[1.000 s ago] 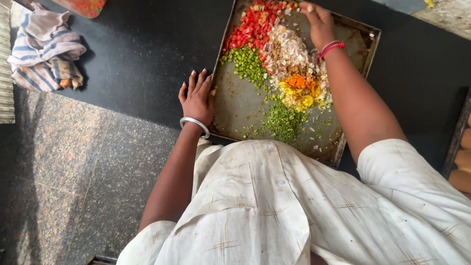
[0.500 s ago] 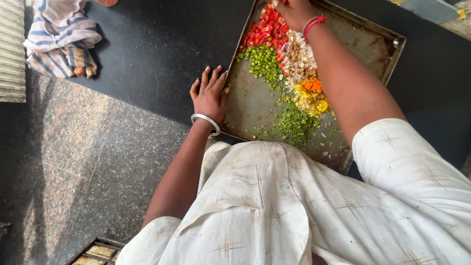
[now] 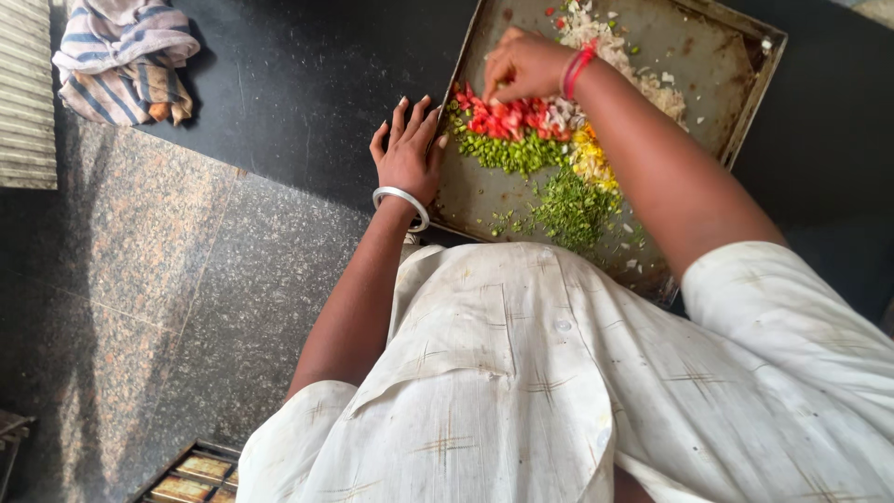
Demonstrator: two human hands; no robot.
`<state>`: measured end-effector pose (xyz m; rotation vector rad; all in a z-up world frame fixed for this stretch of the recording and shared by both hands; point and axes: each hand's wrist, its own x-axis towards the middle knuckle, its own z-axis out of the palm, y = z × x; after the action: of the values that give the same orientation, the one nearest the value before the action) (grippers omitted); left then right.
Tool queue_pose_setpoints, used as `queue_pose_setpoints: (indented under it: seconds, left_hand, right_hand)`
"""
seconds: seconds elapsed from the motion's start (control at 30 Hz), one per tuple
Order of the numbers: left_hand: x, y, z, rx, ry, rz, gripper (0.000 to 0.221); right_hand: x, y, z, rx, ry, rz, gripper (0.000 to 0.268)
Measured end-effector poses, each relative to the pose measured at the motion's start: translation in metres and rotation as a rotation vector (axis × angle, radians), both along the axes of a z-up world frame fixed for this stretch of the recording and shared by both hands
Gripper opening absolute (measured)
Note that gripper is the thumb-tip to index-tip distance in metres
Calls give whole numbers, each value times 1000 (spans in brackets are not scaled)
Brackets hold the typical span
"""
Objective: The person mixes chopped vegetables and seasoning by hand on a large metal tray.
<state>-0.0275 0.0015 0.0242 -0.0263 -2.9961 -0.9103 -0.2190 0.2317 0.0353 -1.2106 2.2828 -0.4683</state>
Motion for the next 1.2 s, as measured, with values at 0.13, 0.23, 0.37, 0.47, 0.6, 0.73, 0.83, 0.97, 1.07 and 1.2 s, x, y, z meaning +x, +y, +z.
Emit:
queue_pose_setpoints:
  seconds: [0.13, 0.23, 0.37, 0.47, 0.6, 0.73, 0.83, 0.97, 1.07, 1.2]
  left_hand:
    - [-1, -1, -4, 15, 3, 4, 45]
    - [0, -4, -8, 36, 53, 12, 43]
    - [0, -7, -15, 240, 78, 63, 46]
    - [2, -8, -20, 269, 103, 66, 50]
    - [2, -11, -23, 341, 109, 68, 52]
    - [2, -15, -28, 421, 150, 74, 51]
    - [1, -16, -34, 446, 175, 51, 51]
    - [2, -17, -38, 440, 195, 36, 50]
    - [-1, -20, -40, 448, 213, 16, 49]
    - [-2, -31, -43, 660, 290, -32, 47]
  right_hand:
    - [9, 39, 10, 3, -67, 145, 18]
    - [5, 50, 7, -78, -362, -146, 23]
    - [0, 10, -38, -163, 105, -474, 31]
    - [30, -37, -72, -241, 415, -554, 38]
    - [104, -77, -68, -238, 486, -606, 28]
    - [161, -82, -38, -331, 516, -542, 38]
    - [174, -80, -26, -405, 548, -492, 44]
    - [174, -74, -19, -456, 428, -428, 37]
    - [176, -69, -13, -441, 320, -311, 29]
    - [186, -66, -6, -443, 155, -112, 25]
